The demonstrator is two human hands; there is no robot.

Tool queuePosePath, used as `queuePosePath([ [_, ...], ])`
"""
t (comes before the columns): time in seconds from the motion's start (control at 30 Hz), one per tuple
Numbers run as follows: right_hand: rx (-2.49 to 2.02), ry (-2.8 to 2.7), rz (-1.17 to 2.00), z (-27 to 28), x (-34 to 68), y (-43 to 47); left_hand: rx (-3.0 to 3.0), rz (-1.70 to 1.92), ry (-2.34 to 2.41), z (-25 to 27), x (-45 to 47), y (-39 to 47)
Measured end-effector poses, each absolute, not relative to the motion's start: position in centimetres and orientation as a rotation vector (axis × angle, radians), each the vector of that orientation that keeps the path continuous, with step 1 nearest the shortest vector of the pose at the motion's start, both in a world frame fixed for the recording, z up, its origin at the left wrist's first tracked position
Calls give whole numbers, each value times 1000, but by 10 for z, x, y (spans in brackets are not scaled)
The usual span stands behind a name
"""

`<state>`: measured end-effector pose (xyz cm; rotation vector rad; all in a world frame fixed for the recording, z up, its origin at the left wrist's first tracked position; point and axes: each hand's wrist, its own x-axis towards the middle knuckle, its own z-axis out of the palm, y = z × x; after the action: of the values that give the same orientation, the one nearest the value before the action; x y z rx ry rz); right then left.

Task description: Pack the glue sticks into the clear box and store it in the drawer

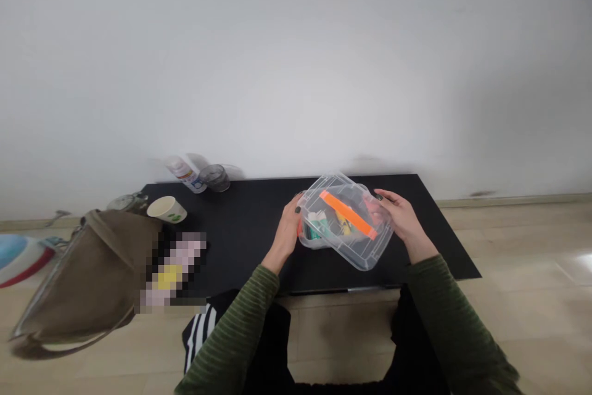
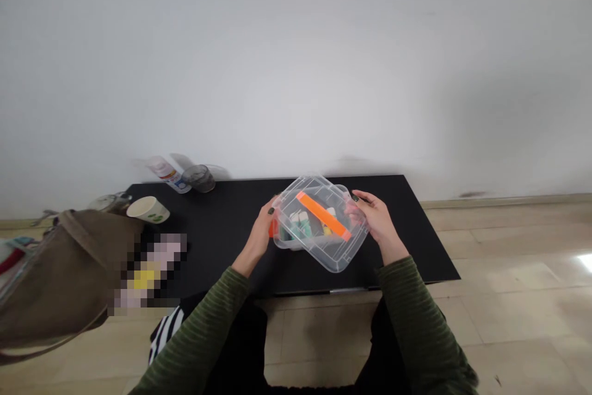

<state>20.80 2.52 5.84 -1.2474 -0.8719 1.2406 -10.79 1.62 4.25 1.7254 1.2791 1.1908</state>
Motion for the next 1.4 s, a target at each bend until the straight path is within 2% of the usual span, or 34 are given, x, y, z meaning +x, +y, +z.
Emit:
queuePosePath([
  [0.3, -1139, -842, 1034, 50, 198, 42, 1740, 1204, 1387, 39, -106, 7],
  [0.7, -1180, -1130, 1122, 42, 197, 70, 1895, 1048, 1674, 44, -114, -11],
  [1.0, -1293, -1428, 960, 37, 201, 78, 1727, 1132, 1605, 42, -113, -6],
  [1.2, -1397, -1415, 832, 41, 197, 81, 1854, 1112, 1458, 35, -110, -3],
  [1.4, -1268, -1352, 1011, 45, 201, 74, 1794, 1079, 1529, 29, -109, -3],
])
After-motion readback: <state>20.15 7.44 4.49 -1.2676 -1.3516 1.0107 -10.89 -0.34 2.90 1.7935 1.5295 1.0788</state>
